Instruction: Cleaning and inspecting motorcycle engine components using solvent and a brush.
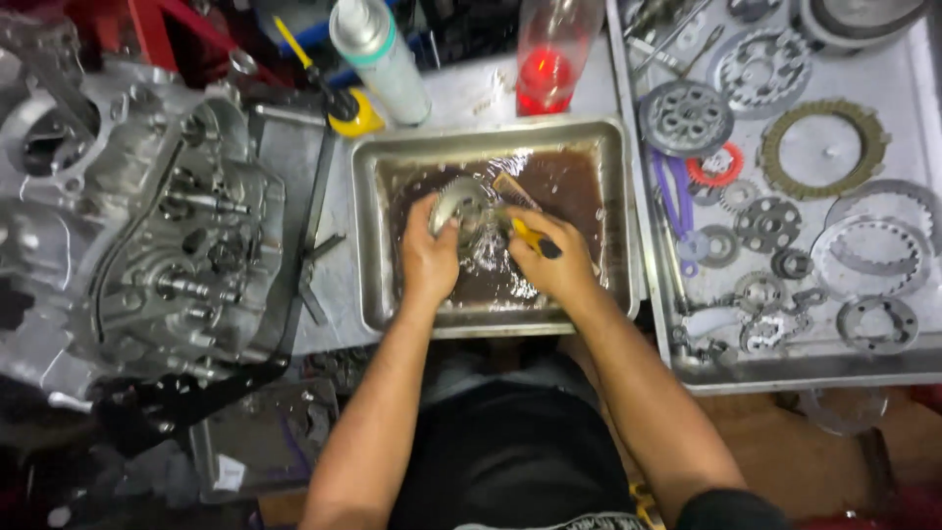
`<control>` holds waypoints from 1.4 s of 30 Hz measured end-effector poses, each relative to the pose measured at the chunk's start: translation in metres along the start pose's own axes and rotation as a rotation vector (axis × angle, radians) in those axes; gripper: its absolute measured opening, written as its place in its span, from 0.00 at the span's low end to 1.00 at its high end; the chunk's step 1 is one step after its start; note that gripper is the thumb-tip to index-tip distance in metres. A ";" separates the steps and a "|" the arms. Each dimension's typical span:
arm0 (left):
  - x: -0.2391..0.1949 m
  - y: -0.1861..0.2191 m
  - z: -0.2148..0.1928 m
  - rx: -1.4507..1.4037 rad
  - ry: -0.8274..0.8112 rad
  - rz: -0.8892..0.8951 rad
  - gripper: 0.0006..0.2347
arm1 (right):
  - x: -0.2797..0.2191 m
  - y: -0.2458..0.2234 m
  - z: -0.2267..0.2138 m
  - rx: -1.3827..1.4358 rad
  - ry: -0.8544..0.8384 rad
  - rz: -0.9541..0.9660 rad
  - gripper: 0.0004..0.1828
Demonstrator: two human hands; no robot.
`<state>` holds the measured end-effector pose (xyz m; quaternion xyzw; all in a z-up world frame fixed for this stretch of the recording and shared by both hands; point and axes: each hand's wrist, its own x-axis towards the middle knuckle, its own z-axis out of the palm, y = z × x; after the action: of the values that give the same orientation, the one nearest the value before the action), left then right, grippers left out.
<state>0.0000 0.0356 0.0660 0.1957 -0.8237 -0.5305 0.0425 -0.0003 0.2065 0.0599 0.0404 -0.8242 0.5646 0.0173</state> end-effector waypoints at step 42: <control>0.002 -0.053 0.017 -0.609 0.109 -0.307 0.18 | -0.009 0.005 0.059 0.175 -0.039 -0.082 0.15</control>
<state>0.0085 0.0301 0.0113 0.3238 -0.5851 -0.7409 0.0626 0.0090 0.1536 0.0333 0.0866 -0.7695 0.6324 0.0207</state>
